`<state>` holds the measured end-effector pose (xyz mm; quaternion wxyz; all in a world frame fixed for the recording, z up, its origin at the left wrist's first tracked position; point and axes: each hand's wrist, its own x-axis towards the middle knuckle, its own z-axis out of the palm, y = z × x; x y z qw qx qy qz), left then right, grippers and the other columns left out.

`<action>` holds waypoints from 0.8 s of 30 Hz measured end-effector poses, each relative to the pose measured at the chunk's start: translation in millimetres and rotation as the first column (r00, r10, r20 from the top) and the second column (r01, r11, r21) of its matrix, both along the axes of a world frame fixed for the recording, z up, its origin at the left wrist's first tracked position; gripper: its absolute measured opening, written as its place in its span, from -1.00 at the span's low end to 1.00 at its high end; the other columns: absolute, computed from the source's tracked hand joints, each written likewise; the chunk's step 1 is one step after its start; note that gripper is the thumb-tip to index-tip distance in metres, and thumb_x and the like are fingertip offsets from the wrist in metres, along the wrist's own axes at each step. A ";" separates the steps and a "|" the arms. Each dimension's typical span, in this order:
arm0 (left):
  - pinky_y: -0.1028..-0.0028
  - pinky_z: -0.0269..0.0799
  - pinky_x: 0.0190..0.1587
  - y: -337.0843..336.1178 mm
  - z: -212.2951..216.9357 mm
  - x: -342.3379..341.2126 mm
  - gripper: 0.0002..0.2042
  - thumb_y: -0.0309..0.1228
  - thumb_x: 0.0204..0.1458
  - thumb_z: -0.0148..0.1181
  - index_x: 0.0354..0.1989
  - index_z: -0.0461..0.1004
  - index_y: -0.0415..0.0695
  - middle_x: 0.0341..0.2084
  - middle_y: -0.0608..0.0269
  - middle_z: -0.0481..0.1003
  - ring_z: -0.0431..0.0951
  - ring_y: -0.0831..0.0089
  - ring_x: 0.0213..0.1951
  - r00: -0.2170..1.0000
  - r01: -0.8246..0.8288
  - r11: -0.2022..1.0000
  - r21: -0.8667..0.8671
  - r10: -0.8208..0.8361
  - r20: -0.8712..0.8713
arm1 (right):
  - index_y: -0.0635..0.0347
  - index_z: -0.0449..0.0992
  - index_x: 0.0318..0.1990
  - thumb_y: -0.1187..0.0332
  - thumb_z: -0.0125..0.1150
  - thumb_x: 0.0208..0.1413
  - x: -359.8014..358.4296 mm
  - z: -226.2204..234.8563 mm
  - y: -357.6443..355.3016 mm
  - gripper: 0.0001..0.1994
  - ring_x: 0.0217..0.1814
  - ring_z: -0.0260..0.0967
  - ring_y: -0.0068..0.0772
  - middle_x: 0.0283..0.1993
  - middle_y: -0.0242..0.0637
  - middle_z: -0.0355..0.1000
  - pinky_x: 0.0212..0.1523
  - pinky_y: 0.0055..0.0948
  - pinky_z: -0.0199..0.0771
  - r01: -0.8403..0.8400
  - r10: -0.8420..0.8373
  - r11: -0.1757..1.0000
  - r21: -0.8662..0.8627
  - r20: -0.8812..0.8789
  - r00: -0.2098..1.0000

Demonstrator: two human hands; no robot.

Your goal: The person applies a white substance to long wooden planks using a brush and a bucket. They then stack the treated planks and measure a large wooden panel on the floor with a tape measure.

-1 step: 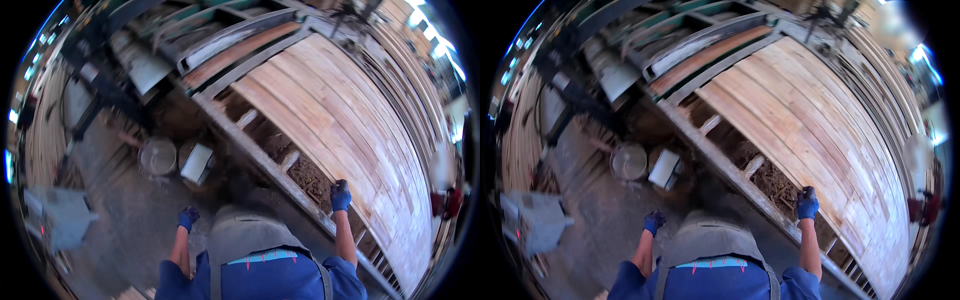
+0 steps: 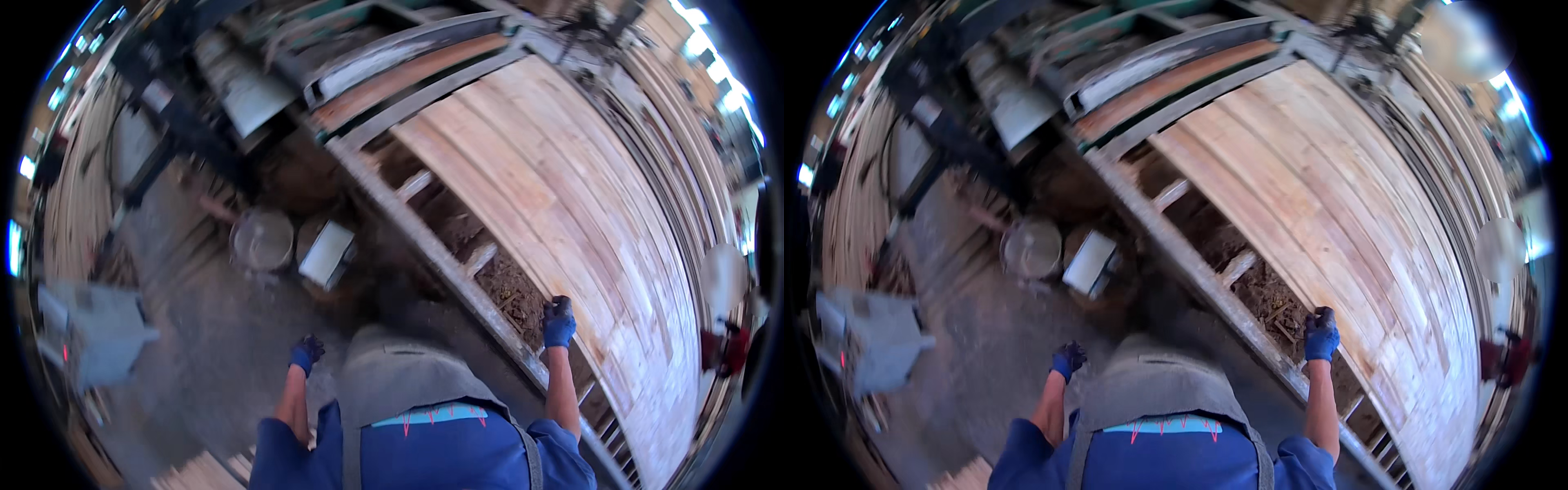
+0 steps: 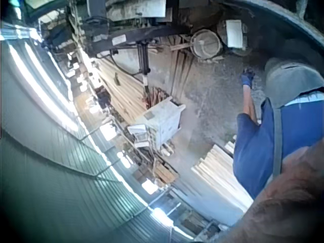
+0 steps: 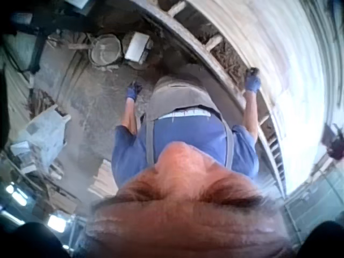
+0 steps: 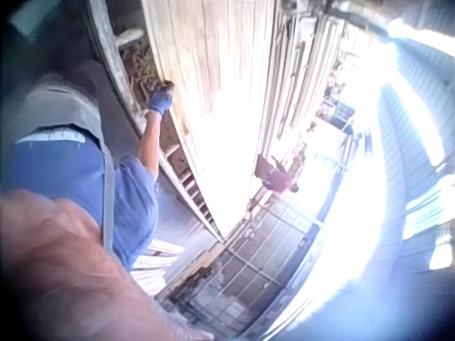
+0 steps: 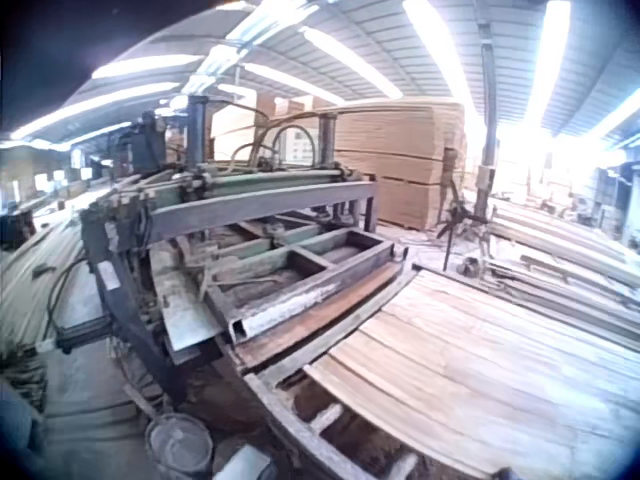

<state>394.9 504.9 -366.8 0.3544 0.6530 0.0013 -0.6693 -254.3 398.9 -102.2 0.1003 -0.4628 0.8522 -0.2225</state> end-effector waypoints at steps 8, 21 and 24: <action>0.22 0.40 -0.30 183.1 20.3 -66.8 -0.67 0.03 0.24 -0.01 -0.15 0.50 0.06 -0.24 0.26 0.63 0.61 0.35 -0.36 0.978 0.210 0.899 0.385 -0.195 -0.080 | 0.09 0.44 -0.21 0.13 0.32 0.03 -39.1 8.0 -2.0 -0.70 -0.33 0.52 0.05 -0.39 -0.05 0.53 -0.35 -0.02 0.45 -0.328 0.481 0.844 0.425 -0.327 0.814; 0.36 0.47 -0.48 55.8 73.0 -97.8 -0.75 -0.19 0.24 0.11 -0.08 0.47 -0.08 -0.34 0.13 0.63 0.65 0.22 -0.44 0.997 0.070 0.997 -0.019 -0.069 0.037 | 0.08 0.45 -0.20 0.08 0.22 0.07 -40.8 16.6 -10.6 -0.70 -0.31 0.53 -0.02 -0.30 -0.11 0.50 -0.36 0.02 0.41 -0.371 0.646 0.748 0.550 -0.475 0.598; 0.36 0.51 -0.43 63.6 78.5 -96.1 -0.74 -0.16 0.25 0.07 -0.07 0.47 -0.07 -0.33 0.14 0.63 0.66 0.21 -0.39 0.996 0.087 0.996 -0.016 -0.087 0.027 | 0.07 0.45 -0.21 0.06 0.21 0.08 -40.6 18.2 -9.7 -0.70 -0.32 0.53 -0.03 -0.31 -0.14 0.50 -0.38 0.02 0.40 -0.362 0.639 0.757 0.545 -0.500 0.584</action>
